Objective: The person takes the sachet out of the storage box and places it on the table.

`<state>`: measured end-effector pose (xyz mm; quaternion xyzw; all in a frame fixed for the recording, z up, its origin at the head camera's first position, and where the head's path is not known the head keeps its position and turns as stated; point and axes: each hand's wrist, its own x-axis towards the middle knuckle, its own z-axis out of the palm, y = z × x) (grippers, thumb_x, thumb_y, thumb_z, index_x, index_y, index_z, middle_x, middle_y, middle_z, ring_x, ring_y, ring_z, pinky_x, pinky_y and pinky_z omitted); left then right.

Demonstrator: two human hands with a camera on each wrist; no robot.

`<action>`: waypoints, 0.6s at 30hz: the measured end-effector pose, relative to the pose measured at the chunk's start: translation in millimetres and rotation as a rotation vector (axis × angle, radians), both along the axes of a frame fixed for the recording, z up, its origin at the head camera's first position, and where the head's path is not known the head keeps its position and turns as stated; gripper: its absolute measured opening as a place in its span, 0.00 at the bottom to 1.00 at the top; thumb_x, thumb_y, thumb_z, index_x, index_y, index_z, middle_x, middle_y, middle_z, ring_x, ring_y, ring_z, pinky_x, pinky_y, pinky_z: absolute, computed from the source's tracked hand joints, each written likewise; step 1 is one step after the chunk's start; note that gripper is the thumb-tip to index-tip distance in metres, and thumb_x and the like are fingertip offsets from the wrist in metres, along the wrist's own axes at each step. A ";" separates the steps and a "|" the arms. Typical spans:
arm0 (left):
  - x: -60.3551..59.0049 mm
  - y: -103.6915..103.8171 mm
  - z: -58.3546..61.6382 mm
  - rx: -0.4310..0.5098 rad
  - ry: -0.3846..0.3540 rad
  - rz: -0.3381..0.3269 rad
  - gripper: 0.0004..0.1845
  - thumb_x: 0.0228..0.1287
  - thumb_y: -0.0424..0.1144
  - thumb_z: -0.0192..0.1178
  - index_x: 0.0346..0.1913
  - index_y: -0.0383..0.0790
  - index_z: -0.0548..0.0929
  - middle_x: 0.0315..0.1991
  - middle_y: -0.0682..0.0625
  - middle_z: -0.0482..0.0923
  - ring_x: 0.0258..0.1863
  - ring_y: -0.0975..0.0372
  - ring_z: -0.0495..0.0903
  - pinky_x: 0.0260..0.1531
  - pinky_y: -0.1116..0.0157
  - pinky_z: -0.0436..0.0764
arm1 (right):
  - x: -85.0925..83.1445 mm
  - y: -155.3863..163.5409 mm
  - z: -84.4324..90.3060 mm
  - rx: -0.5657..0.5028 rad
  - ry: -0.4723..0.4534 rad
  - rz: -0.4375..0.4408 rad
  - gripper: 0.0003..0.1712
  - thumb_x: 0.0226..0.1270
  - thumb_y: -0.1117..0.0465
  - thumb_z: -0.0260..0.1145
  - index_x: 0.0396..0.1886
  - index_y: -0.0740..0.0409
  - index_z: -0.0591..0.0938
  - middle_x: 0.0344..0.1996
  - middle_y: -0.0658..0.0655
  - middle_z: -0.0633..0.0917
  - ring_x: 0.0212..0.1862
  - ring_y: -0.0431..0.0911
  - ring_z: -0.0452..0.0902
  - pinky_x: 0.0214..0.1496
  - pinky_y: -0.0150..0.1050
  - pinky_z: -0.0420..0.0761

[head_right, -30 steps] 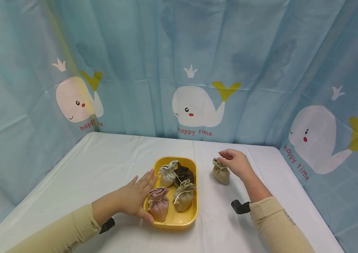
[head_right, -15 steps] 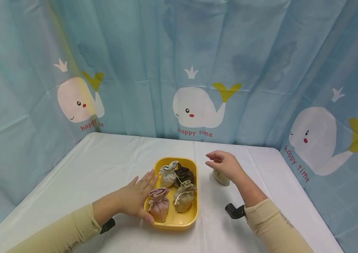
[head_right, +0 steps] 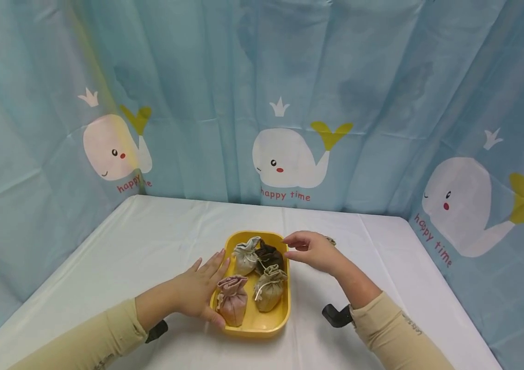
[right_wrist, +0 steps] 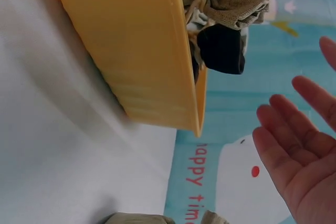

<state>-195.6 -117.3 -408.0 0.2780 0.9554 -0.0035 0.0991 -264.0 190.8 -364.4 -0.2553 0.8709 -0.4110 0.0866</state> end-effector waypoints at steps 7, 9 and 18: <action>0.8 0.1 -1.3 -0.002 -0.008 0.004 0.71 0.29 0.85 0.43 0.72 0.39 0.40 0.72 0.40 0.28 0.71 0.51 0.34 0.63 0.44 0.46 | 2.2 -4.1 -0.3 0.030 -0.042 0.084 0.21 0.59 0.56 0.66 0.50 0.60 0.79 0.48 0.59 0.80 0.51 0.53 0.76 0.48 0.40 0.77; 0.9 0.4 -1.7 0.001 -0.006 0.002 0.71 0.29 0.85 0.43 0.72 0.39 0.40 0.72 0.40 0.28 0.71 0.52 0.33 0.63 0.44 0.45 | 2.1 -4.9 -1.0 0.017 -0.060 0.120 0.22 0.59 0.56 0.66 0.51 0.63 0.78 0.48 0.61 0.80 0.51 0.54 0.76 0.48 0.40 0.78; 0.2 1.6 -0.1 -0.006 0.001 -0.004 0.70 0.30 0.85 0.44 0.72 0.39 0.40 0.72 0.40 0.28 0.71 0.52 0.33 0.64 0.44 0.44 | 4.2 -8.7 -4.9 0.002 -0.099 0.208 0.26 0.57 0.54 0.67 0.52 0.65 0.77 0.50 0.63 0.79 0.53 0.57 0.74 0.50 0.40 0.76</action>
